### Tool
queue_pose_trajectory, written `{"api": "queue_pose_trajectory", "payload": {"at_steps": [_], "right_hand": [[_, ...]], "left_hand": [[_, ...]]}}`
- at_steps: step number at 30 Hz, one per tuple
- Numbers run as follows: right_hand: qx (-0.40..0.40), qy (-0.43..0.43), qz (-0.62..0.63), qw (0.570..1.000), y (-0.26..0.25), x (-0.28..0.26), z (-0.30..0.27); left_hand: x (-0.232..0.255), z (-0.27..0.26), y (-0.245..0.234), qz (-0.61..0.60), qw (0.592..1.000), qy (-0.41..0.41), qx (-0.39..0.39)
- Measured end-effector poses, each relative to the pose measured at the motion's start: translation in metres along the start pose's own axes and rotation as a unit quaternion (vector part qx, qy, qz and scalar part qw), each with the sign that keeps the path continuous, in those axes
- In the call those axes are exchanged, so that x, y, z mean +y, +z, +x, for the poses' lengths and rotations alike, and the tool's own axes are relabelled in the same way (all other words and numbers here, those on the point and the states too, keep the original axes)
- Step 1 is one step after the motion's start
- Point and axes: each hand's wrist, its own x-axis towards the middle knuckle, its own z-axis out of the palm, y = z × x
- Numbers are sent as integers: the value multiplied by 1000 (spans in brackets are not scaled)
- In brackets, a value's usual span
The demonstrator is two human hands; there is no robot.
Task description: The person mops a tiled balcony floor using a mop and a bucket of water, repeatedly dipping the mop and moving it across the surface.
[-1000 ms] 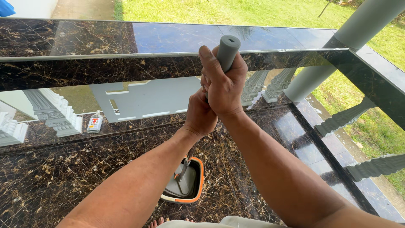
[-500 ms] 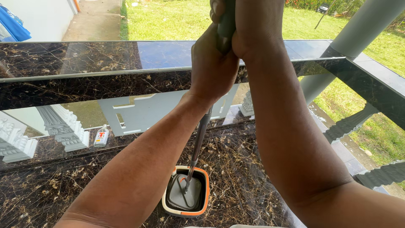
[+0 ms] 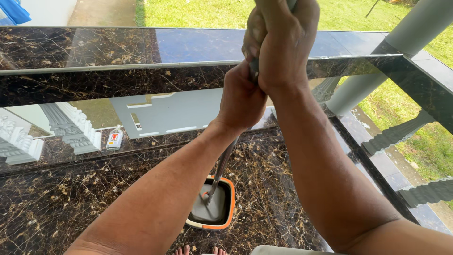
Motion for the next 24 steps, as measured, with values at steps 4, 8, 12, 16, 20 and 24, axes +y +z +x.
{"api": "queue_pose_trajectory", "payload": {"at_steps": [4, 8, 12, 16, 20, 24], "right_hand": [[25, 35, 20, 999, 7, 20, -29], [45, 58, 16, 997, 10, 42, -67], [61, 85, 47, 993, 9, 44, -76], [49, 51, -23, 997, 4, 40, -81], [24, 72, -8, 997, 5, 41, -106], [37, 156, 18, 987, 7, 41, -116]], "left_hand": [[-24, -35, -6, -3, 998, -58, -13], [-37, -76, -14, 25, 992, -114, -51], [-40, -83, -15, 17, 988, -141, -58], [-34, -82, -11, 117, 977, -158, -77], [-26, -104, -16, 120, 973, -186, -66], [-28, -111, -17, 92, 940, -312, -100]]}}
